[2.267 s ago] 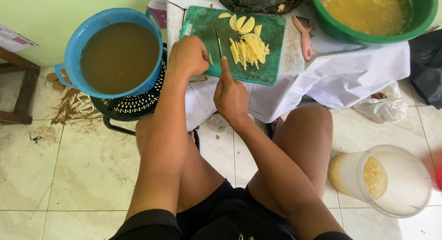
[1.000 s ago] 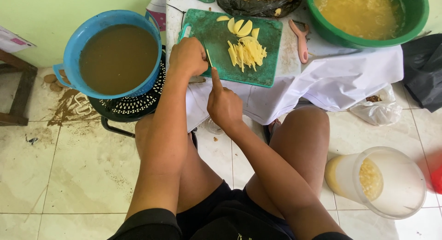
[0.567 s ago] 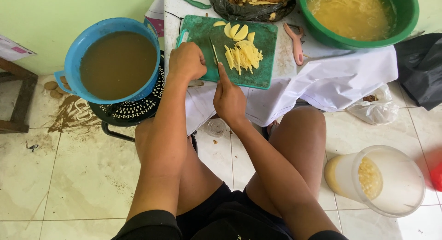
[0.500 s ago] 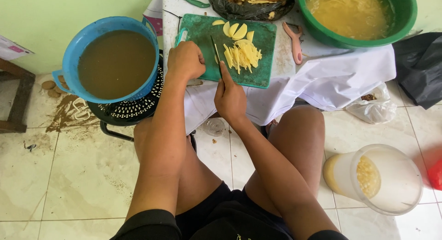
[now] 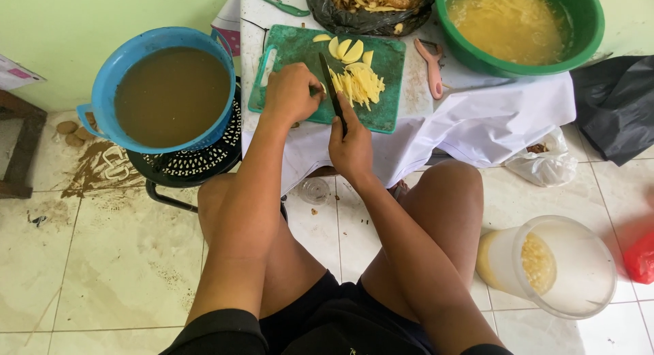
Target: Slicing peeled potatoes into thin strips on a cutting board using a knife.
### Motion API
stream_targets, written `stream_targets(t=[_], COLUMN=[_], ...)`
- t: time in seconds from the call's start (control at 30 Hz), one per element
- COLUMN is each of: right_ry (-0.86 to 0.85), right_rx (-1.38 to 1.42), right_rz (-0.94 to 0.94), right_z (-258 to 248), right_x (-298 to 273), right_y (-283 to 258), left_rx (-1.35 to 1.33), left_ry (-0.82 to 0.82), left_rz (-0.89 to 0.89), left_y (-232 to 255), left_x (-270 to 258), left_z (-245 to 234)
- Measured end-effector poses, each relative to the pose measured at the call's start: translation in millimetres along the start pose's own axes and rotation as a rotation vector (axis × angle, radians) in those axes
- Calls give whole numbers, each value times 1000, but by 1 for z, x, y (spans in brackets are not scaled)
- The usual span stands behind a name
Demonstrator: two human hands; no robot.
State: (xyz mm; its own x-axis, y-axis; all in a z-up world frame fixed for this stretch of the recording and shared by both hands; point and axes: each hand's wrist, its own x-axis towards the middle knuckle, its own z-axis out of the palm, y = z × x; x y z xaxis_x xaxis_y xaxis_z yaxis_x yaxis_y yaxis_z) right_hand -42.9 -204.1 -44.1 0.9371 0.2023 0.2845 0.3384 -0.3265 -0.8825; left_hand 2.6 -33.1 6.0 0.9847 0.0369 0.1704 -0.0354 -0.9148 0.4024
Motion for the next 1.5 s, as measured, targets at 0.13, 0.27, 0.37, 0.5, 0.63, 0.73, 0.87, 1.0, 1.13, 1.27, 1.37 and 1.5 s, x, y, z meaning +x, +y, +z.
stream_targets(t=[0.13, 0.27, 0.37, 0.5, 0.63, 0.73, 0.87, 1.0, 1.13, 1.27, 1.37, 1.5], right_ry=[2, -81, -78, 22, 87, 111, 126, 124, 131, 130, 137, 145], right_rx=[11, -88, -187, -313, -350, -374, -397, -415, -460, -469, -493, -547], right_rz=[-2, -44, -70, -80, -130, -152, -155, -139, -158, -162, -166, -175], right_z=[-7, -15, -19, -22, -25, -23, -20, -17, -13, -13, -11, -9], right_x=[-3, -10, -10, -4, -8, -8, -5, -3, -2, -2, -1, -3], right_y=[-6, -13, -6, 10, 0, 1, 7, 13, 23, 23, 25, 28], left_rx=[-99, -31, -84, -129, -159, -132, -129, -93, -66, -37, 5, 44], left_ry=[9, 89, 117, 37, -71, -52, 18, 70, 11, 0, -16, -84], left_rz=[-15, -117, -114, -24, 45, 93, 111, 166, 146, 149, 136, 96], left_y=[-11, -49, -47, -19, 17, 21, 18, 17, 15, 20, 23, 20], left_x=[3, 6, -2, -8, -17, -14, -9, -7, -3, 0, 4, 10], left_z=[-1, -5, -15, -23, -42, -37, -25, -27, -11, -7, -6, 9])
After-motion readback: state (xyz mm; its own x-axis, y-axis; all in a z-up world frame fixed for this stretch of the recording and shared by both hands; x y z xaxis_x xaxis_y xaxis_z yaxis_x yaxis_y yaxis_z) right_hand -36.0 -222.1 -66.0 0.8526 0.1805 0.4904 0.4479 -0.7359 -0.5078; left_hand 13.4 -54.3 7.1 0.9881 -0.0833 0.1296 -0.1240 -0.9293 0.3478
